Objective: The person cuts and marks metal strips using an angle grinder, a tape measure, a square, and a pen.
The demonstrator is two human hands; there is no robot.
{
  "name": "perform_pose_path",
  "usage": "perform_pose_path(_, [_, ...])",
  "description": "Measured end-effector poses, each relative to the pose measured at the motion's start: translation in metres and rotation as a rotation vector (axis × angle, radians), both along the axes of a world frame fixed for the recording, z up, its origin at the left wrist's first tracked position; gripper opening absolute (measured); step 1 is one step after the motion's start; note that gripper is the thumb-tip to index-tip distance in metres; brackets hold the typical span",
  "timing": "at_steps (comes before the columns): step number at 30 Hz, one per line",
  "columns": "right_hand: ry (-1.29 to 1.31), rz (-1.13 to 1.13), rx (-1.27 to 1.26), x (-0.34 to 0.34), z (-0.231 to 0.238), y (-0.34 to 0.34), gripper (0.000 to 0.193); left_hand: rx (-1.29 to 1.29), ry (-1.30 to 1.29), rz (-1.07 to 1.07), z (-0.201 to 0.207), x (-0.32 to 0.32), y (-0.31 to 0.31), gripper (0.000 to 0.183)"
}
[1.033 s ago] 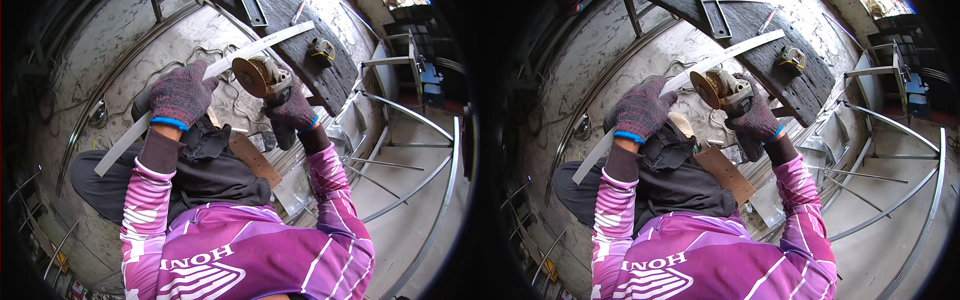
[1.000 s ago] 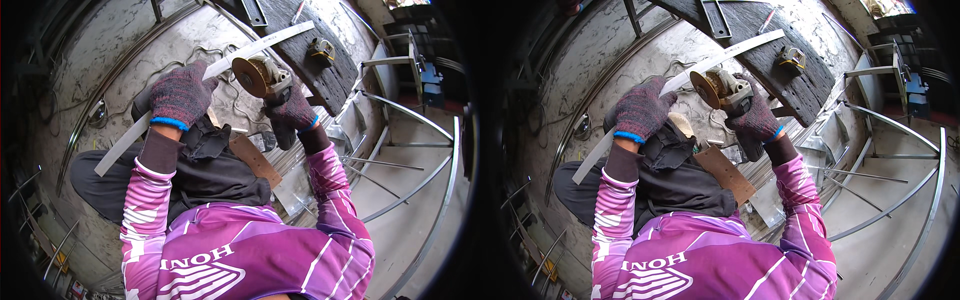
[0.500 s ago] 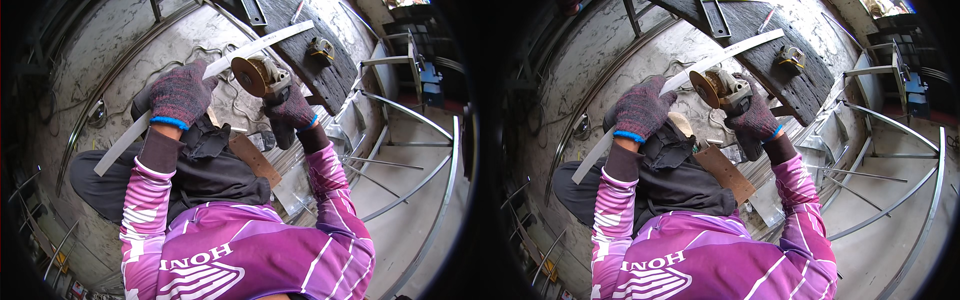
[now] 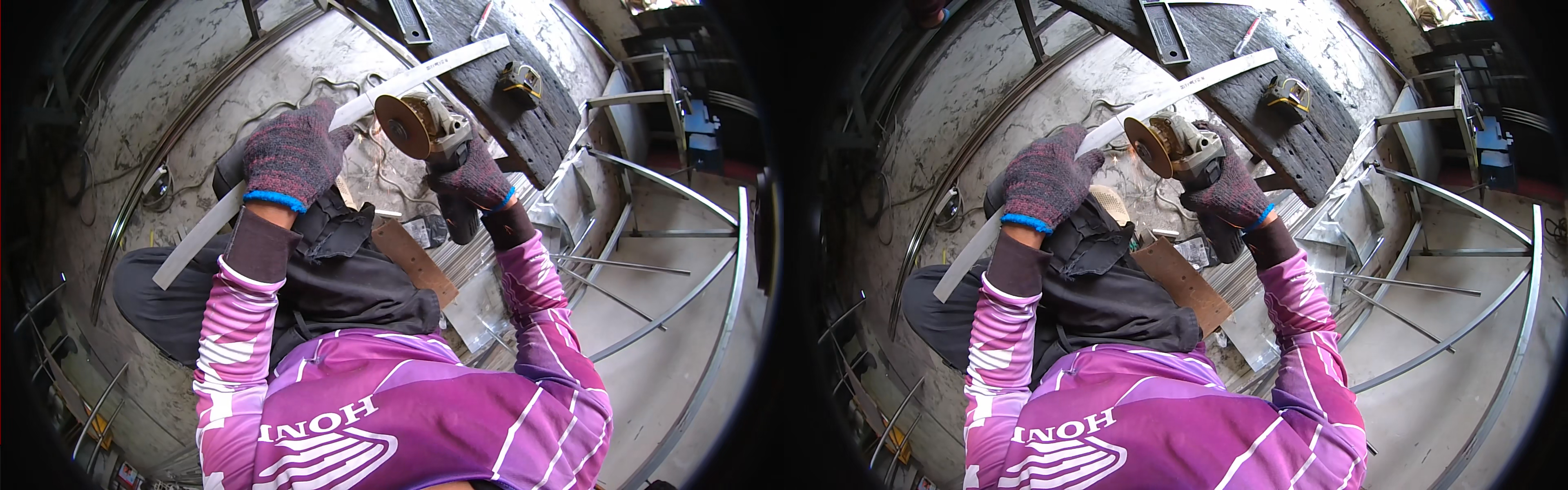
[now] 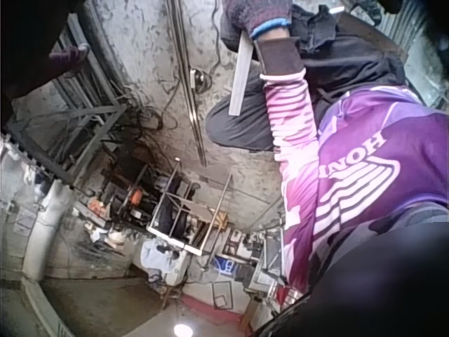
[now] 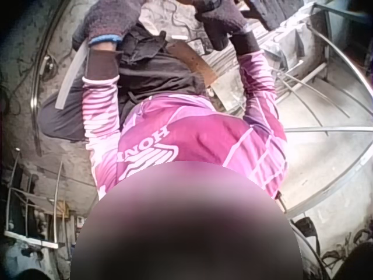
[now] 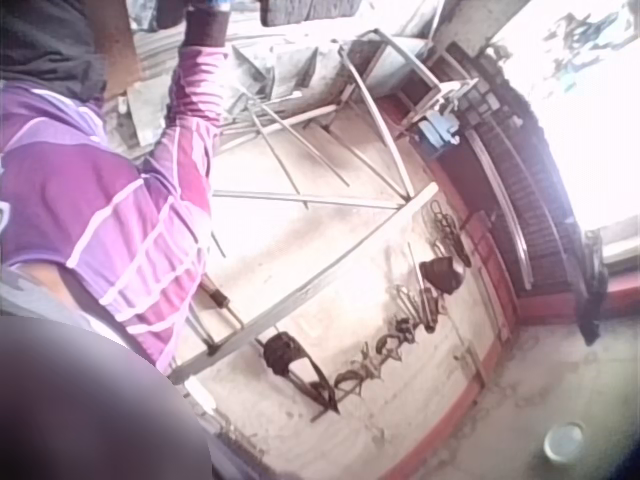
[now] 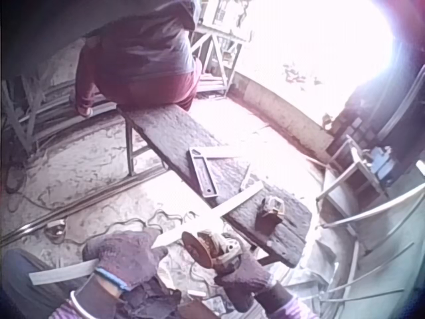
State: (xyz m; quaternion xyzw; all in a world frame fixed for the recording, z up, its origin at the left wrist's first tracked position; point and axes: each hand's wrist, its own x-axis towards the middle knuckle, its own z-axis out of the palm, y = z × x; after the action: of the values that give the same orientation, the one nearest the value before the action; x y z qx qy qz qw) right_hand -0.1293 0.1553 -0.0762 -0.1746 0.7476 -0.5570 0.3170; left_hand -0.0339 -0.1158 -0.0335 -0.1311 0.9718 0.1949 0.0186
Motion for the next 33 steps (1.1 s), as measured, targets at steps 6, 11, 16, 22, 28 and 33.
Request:
perform_pose_path(6, [-0.008,-0.006,0.026,0.0,0.001,0.0,0.113,0.036,-0.164,0.0,0.014,-0.004,0.001,0.046])
perform_pose_path(11, [0.017,-0.016,0.013,0.002,0.006,-0.004,0.103,0.031,-0.17,0.003,0.013,-0.004,0.001,0.046])
perform_pose_path(16, [0.033,-0.043,-0.034,0.002,0.01,-0.006,0.098,0.01,-0.171,0.002,0.012,-0.004,0.002,0.046])
perform_pose_path(22, [-0.037,-0.058,-0.021,0.002,0.011,-0.006,0.101,0.02,-0.18,-0.001,0.015,-0.004,0.002,0.044])
perform_pose_path(28, [-0.011,-0.041,-0.086,-0.002,0.003,-0.006,0.101,0.001,-0.142,-0.007,0.012,-0.004,0.002,0.044])
perform_pose_path(33, [0.021,-0.005,0.025,-0.006,0.002,-0.005,0.102,0.008,-0.14,-0.007,0.01,-0.004,0.003,0.044])
